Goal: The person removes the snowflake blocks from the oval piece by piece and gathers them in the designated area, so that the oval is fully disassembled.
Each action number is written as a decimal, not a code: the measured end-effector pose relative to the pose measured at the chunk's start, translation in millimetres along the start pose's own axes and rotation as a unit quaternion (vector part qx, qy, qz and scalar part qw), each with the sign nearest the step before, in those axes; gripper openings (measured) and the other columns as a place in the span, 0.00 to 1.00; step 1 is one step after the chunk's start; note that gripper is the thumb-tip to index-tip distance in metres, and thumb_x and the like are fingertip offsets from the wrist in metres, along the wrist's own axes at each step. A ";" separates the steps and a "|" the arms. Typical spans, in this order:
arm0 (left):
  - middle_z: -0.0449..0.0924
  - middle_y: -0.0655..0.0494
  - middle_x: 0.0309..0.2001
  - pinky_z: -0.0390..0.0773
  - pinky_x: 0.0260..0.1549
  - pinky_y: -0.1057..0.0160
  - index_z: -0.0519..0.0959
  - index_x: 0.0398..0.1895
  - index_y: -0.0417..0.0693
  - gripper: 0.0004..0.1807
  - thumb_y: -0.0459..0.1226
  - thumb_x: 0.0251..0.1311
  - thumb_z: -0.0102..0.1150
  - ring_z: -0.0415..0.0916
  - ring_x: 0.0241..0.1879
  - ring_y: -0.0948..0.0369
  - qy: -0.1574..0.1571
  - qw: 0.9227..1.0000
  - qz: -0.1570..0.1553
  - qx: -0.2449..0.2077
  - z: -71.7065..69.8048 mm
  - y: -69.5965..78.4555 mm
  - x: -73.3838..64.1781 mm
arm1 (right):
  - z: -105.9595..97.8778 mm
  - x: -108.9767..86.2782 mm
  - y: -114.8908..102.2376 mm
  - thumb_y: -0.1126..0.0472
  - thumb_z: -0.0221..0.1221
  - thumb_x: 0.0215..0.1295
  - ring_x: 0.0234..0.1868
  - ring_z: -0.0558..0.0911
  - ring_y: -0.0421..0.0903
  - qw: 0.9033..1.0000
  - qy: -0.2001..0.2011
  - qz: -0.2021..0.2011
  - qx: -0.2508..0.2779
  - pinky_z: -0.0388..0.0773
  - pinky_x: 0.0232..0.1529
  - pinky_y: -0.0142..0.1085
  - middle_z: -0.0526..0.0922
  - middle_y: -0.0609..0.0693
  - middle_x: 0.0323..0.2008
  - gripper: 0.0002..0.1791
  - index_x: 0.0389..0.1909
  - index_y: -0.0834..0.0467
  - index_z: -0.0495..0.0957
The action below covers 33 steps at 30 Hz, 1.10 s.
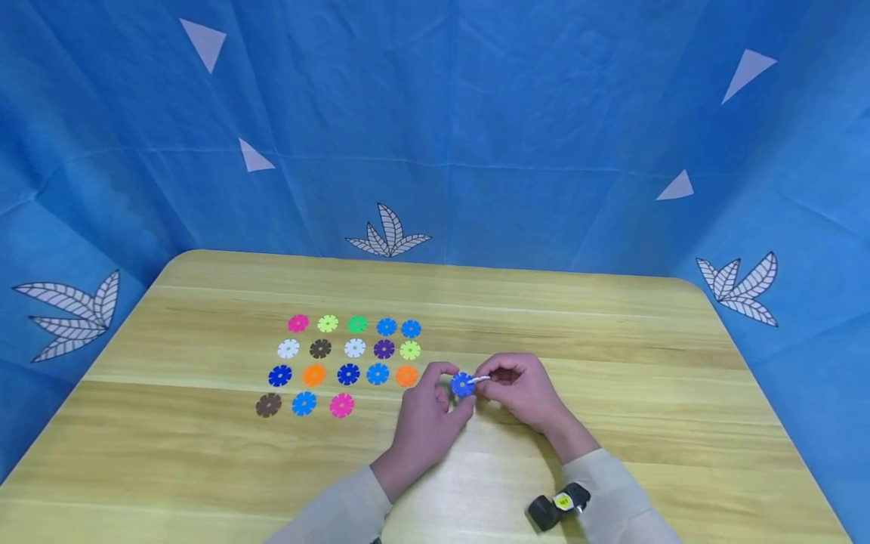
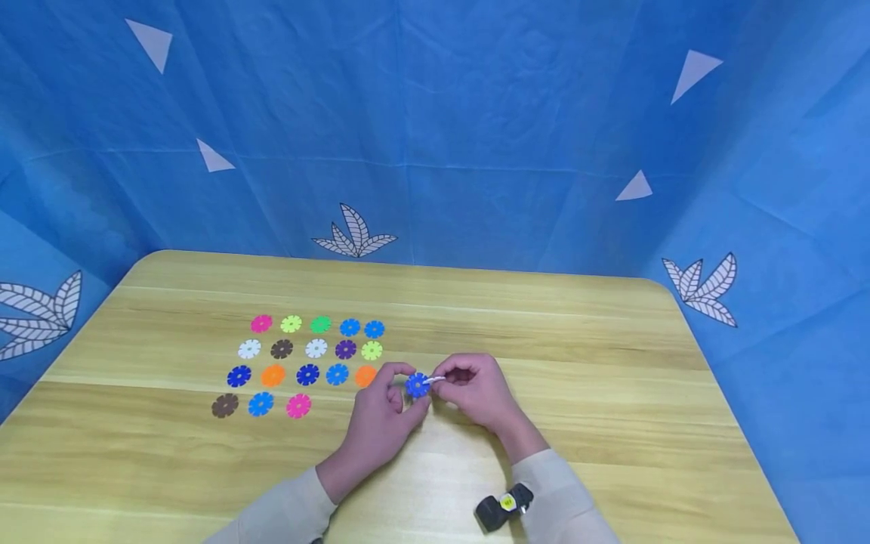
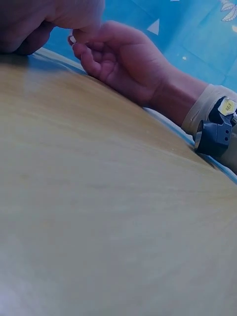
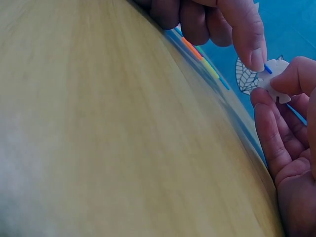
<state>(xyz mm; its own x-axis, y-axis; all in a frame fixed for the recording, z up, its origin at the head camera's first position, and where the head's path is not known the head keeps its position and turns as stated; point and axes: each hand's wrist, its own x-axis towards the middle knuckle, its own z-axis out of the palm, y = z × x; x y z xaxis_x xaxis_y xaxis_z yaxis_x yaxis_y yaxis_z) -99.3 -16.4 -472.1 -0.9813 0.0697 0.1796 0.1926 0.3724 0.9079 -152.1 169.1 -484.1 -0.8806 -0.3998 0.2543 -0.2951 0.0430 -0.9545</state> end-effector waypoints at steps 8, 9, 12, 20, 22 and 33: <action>0.65 0.63 0.16 0.60 0.13 0.70 0.76 0.50 0.44 0.20 0.32 0.56 0.72 0.59 0.15 0.69 0.003 1.000 0.007 0.000 -0.1 -2.0 -1.3 | 0.5 -0.5 -0.4 0.79 0.65 0.54 0.25 0.78 0.41 1.000 0.008 0.014 -0.008 0.75 0.24 0.30 0.84 0.52 0.27 0.08 0.32 0.66 0.84; 0.65 0.63 0.16 0.61 0.13 0.70 0.77 0.50 0.44 0.20 0.32 0.56 0.72 0.59 0.15 0.69 0.004 1.000 0.006 0.001 0.1 -1.9 -1.5 | 0.7 -0.5 -0.7 0.79 0.65 0.54 0.24 0.78 0.41 1.000 0.010 0.014 -0.010 0.75 0.24 0.30 0.84 0.53 0.27 0.07 0.32 0.65 0.84; 0.65 0.63 0.16 0.61 0.13 0.70 0.77 0.49 0.44 0.19 0.32 0.56 0.72 0.59 0.15 0.69 0.009 1.000 0.005 0.000 0.5 -1.7 -2.3 | 1.3 -0.3 -1.2 0.78 0.65 0.54 0.24 0.78 0.41 1.000 0.014 0.015 -0.014 0.74 0.24 0.29 0.84 0.55 0.27 0.07 0.31 0.65 0.85; 0.65 0.65 0.15 0.60 0.12 0.70 0.79 0.49 0.41 0.18 0.36 0.57 0.73 0.58 0.14 0.70 0.025 0.999 0.018 0.013 2.0 -3.0 -5.2 | 3.4 0.5 -3.1 0.78 0.65 0.51 0.22 0.76 0.40 0.999 0.026 0.024 -0.027 0.73 0.22 0.29 0.83 0.54 0.24 0.08 0.29 0.64 0.85; 0.65 0.65 0.16 0.61 0.12 0.70 0.80 0.48 0.40 0.18 0.36 0.57 0.73 0.59 0.15 0.70 0.029 0.999 0.023 0.018 1.9 -2.6 -6.0 | 4.0 0.7 -4.3 0.78 0.65 0.51 0.22 0.76 0.40 0.999 0.030 0.026 -0.031 0.72 0.22 0.29 0.83 0.53 0.24 0.08 0.29 0.63 0.85; 0.65 0.66 0.16 0.61 0.11 0.70 0.80 0.48 0.39 0.18 0.35 0.56 0.73 0.59 0.15 0.71 0.022 0.999 0.050 0.006 0.2 -4.2 -7.0 | 2.4 -0.3 -4.7 0.80 0.62 0.49 0.21 0.75 0.39 1.000 0.015 0.017 -0.022 0.73 0.21 0.28 0.83 0.54 0.24 0.10 0.29 0.65 0.85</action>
<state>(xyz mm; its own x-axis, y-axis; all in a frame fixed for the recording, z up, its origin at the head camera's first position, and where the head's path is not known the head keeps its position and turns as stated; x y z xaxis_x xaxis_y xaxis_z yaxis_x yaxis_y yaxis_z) -93.2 -18.2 -477.2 -0.9562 0.0664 0.2851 0.2886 0.3763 0.8804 -149.6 166.8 -480.1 -0.9008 -0.3706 0.2264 -0.2800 0.0969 -0.9551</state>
